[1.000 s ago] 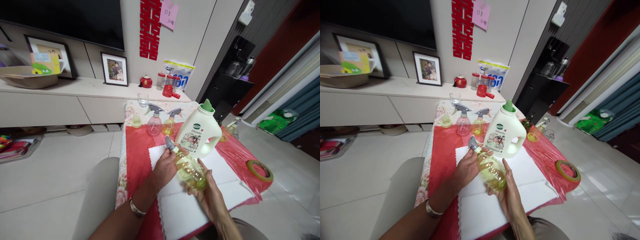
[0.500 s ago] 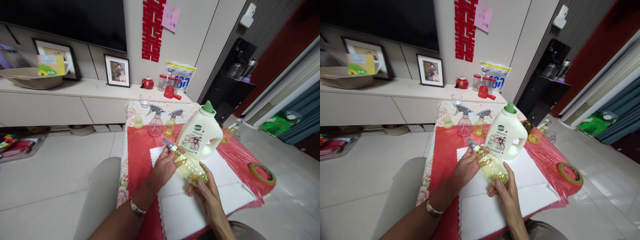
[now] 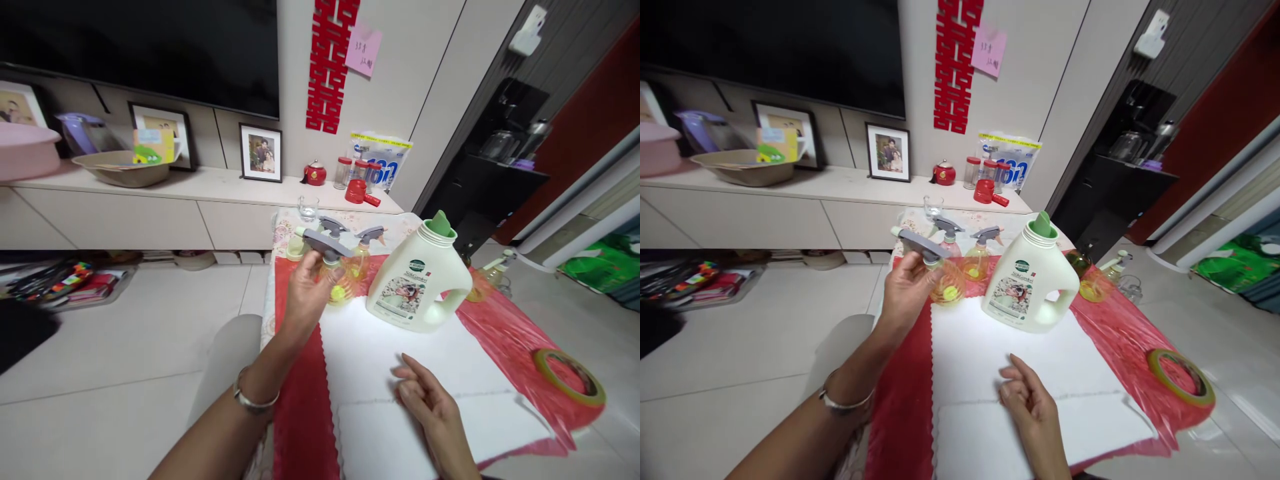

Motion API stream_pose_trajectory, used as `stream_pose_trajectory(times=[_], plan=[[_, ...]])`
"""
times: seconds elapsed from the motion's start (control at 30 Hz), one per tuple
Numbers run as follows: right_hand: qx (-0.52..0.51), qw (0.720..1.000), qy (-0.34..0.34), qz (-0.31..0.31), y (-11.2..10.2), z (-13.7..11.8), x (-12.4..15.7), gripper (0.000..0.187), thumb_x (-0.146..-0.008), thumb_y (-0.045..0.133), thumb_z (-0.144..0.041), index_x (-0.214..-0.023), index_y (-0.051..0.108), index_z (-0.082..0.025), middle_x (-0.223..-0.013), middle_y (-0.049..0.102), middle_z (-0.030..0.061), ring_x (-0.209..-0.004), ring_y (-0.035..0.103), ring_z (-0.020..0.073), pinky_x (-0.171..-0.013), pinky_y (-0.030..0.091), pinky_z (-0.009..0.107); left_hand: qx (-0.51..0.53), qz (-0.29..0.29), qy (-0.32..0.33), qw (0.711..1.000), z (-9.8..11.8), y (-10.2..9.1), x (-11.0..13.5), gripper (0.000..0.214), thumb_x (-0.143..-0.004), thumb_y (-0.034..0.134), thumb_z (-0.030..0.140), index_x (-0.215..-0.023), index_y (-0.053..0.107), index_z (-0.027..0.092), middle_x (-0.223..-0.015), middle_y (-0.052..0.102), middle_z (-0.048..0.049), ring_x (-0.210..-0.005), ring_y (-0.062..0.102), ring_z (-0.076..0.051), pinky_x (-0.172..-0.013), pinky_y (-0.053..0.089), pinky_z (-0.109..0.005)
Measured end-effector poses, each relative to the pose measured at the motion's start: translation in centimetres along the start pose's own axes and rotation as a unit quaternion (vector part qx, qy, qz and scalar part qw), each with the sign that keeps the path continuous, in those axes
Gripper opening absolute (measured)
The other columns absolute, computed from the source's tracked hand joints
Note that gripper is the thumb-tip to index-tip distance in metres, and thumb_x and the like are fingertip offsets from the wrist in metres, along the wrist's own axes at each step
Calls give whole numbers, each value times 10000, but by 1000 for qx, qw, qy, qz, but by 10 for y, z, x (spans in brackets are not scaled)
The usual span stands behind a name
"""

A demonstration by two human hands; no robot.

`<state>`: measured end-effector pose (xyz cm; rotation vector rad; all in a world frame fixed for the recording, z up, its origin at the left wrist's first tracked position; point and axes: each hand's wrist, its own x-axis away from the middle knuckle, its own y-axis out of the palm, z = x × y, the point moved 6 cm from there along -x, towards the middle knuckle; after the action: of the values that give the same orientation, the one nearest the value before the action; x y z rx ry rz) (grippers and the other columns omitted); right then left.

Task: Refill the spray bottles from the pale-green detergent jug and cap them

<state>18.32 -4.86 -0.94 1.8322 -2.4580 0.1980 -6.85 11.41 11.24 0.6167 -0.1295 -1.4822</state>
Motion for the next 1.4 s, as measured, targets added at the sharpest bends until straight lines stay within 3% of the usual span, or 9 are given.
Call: stream_pose_trajectory(times=[0.17, 0.3, 0.5, 0.73, 0.87, 1.03, 1.17, 1.3, 1.4], plan=[[9, 1000, -5, 5, 2, -4, 0, 680, -650, 849, -566, -1181, 695, -171, -1044, 666, 127, -847, 648, 206, -762, 588, 310, -73, -2, 23, 997, -27, 4, -24, 336, -650, 824, 88, -944, 752, 234, -979, 714, -28, -1025, 636, -234, -984, 429, -320], [12, 1000, -2, 8, 1, -1, -1, 694, -641, 850, -583, -1167, 700, -156, -1031, 670, 128, -834, 649, 196, -750, 589, 286, -221, -11, 75, 972, -46, 12, -27, 271, -715, 761, 120, -959, 737, 236, -1005, 717, -39, -1010, 643, -254, -984, 457, -373], [6, 1000, -1, -3, -3, 5, -2, 685, -647, 861, -542, -1182, 702, -146, -1044, 675, 130, -876, 659, 203, -779, 588, 265, -323, 7, 96, 941, -67, 10, -21, 495, -760, 717, 128, -1236, 610, 212, -1305, 644, -106, -1252, 582, -292, -1090, 451, -458], [-12, 1000, -6, -13, 0, 8, 0, 648, -662, 858, -522, -1170, 703, -151, -1049, 673, 132, -891, 662, 215, -787, 590, 285, -372, 21, 123, 920, -70, 7, -6, 617, -761, 683, 114, -1345, 497, 178, -1397, 527, -155, -1353, 487, -309, -1161, 395, -489], [-27, 997, -51, 40, -8, -3, 8, 618, -712, 809, -551, -1169, 690, -151, -1011, 675, 131, -798, 652, 198, -713, 584, 302, -372, 108, 120, 914, -55, 6, 23, 561, -784, 645, 137, -1319, 486, 193, -1327, 498, -141, -1329, 473, -319, -1135, 392, -532], [51, 977, -117, 169, -64, -39, -12, 615, -684, 795, -597, -1059, 677, -125, -920, 676, 117, -778, 646, 211, -732, 567, 340, -344, 95, 148, 922, -44, 38, 66, 330, -800, 516, 73, -1093, 569, 216, -1103, 585, -81, -1127, 579, -256, -1021, 473, -461], [102, 944, -131, 285, -131, -66, -59, 609, -738, 774, -561, -1160, 651, -140, -1138, 652, 111, -1015, 626, 235, -931, 525, 384, -309, 29, 127, 942, -68, 60, 83, 295, -775, 455, 49, -966, 610, 213, -970, 619, -55, -975, 619, -220, -833, 532, -359], [164, 916, -97, 354, -182, -75, -117, 432, -952, 625, -416, -1272, 582, -128, -1247, 571, 107, -1130, 571, 206, -990, 502, 428, -304, -20, 94, 948, -97, 60, 90, 296, -752, 414, 53, -876, 632, 209, -904, 621, -48, -850, 633, -196, -691, 527, -303], [193, 893, -73, 399, -207, -71, -157, 428, -984, 578, -416, -1303, 554, -132, -1262, 545, 111, -1120, 565, 201, -958, 519, 415, -310, -47, 61, 948, -110, 56, 90, 269, -766, 420, 85, -850, 643, 211, -886, 629, -48, -780, 633, -189, -608, 508, -282]])
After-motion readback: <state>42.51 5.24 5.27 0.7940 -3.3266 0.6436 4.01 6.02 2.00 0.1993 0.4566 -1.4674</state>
